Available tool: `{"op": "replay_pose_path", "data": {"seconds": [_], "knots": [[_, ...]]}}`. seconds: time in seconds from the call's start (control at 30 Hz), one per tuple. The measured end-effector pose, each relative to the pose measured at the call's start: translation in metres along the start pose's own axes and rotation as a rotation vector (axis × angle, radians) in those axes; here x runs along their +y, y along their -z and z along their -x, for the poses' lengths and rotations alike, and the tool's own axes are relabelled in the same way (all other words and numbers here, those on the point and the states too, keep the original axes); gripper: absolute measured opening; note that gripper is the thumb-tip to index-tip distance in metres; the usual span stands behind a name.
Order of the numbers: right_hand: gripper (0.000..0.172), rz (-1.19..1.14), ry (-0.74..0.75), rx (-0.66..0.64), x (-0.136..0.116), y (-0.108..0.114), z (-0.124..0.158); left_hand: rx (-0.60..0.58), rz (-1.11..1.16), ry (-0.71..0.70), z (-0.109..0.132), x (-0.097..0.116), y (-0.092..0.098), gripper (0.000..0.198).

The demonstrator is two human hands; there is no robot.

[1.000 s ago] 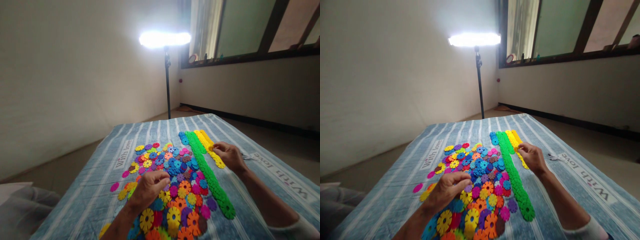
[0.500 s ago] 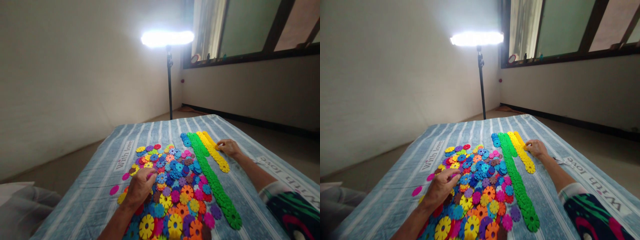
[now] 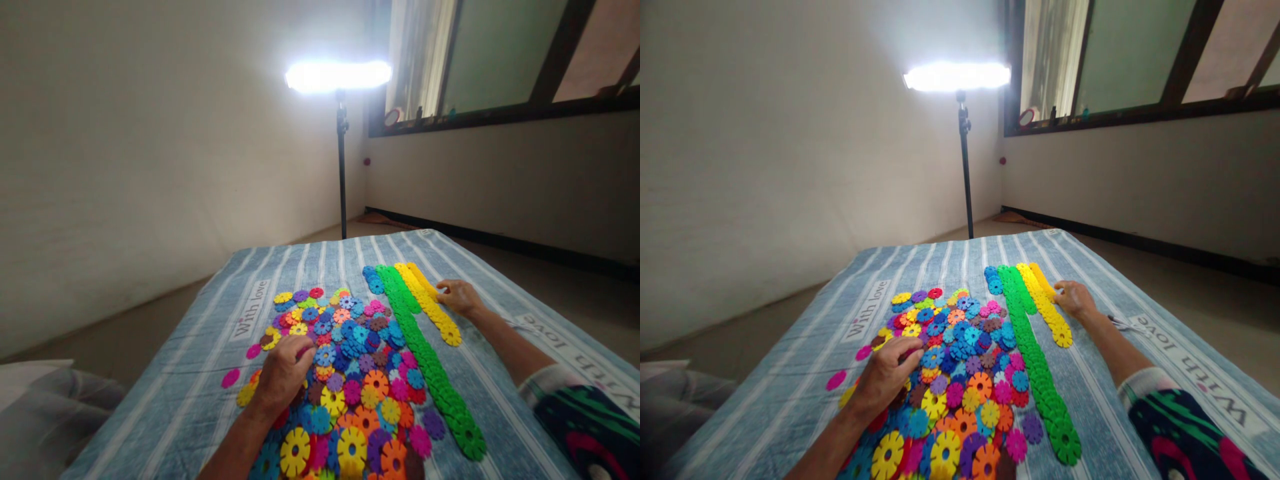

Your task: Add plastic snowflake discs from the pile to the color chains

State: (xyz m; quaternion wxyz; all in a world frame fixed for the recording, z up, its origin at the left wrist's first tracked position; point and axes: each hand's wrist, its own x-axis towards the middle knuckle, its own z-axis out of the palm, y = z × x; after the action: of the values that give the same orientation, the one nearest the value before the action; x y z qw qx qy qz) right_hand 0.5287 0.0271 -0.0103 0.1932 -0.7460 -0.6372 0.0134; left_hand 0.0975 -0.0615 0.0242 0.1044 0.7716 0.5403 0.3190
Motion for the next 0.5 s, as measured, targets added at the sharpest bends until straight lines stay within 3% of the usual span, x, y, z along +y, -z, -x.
{"op": "replay_pose_path", "data": {"seconds": [0.5], "knots": [[0.028, 0.005, -0.003, 0.033, 0.000, -0.004, 0.013, -0.105, -0.228, -0.108, 0.009, 0.005, -0.011, 0.015]]}}
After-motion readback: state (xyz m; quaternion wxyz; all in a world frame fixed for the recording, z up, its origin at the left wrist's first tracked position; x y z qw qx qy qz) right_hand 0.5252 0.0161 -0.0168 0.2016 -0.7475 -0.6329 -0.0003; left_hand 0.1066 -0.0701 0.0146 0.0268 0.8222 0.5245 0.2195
